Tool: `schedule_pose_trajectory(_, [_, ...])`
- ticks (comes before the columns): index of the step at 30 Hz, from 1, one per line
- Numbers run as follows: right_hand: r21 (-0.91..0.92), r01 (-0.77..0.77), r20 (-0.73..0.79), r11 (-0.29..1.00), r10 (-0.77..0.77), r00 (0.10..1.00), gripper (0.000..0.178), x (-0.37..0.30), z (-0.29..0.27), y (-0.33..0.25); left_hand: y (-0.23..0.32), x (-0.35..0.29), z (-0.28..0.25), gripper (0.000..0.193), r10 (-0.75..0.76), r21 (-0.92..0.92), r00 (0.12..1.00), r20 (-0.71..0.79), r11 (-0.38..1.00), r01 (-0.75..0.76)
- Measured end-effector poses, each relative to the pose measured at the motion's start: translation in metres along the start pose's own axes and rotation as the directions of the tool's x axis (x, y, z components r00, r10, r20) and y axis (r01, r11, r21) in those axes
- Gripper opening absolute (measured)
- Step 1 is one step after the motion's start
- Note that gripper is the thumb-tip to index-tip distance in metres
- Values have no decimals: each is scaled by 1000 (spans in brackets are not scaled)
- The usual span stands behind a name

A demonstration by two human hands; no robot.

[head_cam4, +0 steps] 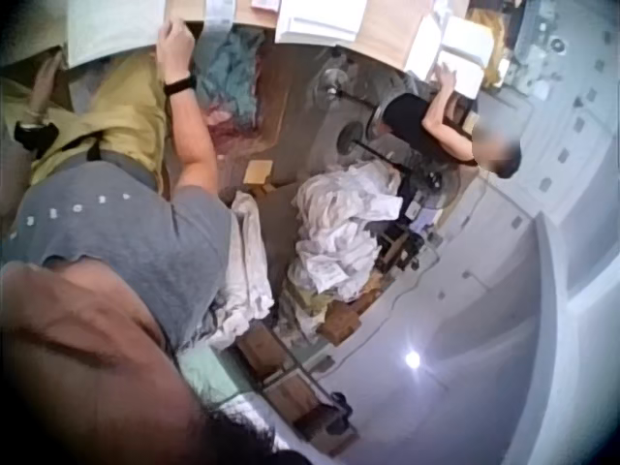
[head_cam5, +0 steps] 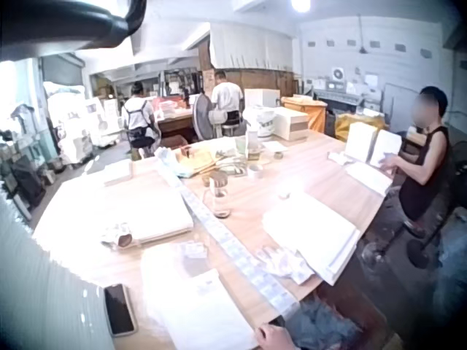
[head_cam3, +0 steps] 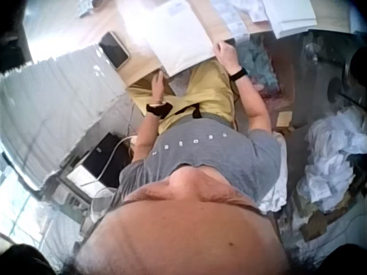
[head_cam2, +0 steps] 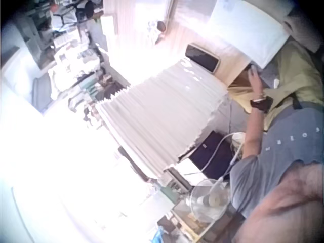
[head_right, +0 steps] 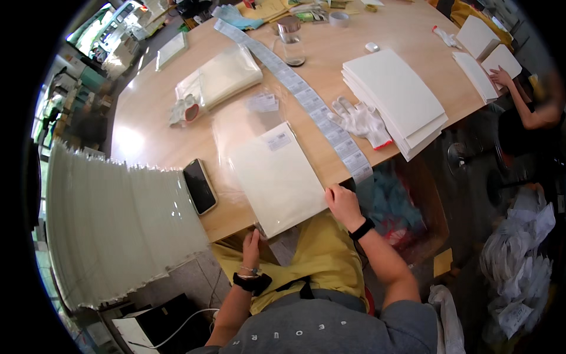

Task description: The person places paper items into plastic bags, peels an adhesive strip to seal each bag, and stacks the sealed bags on the table.

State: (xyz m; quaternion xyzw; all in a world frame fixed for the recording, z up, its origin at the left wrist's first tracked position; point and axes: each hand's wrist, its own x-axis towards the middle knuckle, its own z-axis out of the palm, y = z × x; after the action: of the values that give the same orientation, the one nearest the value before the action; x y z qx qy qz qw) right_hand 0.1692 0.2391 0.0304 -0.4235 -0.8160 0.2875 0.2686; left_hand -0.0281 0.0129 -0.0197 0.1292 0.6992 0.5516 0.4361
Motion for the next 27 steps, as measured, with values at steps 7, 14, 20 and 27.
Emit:
schedule_pose_trajectory(7, [609, -374, 388, 700, 148, 910, 36, -12, 0, -5, 79, -21, 13, 18, 75, -69, 990, 123, 995, -67])
schedule_pose_trajectory(14, [792, -199, 327, 577, -125, 937, 38, 2, -63, -102, 254, -121, -5, 18, 548, 261, 766, 336, 728, -634])
schedule_pose_trajectory(20, [858, 151, 185, 490, -570, 801, 36, 39, -108, -295, 332, -259, -106, 11, 878, 394, 470, -92, 465, -793])
schedule_pose_trajectory(27, [966, -8, 233, 258, -858, 458, 36, 57, -63, -488, 408, -258, -280, 17, 916, 594, 164, -365, 365, -717])
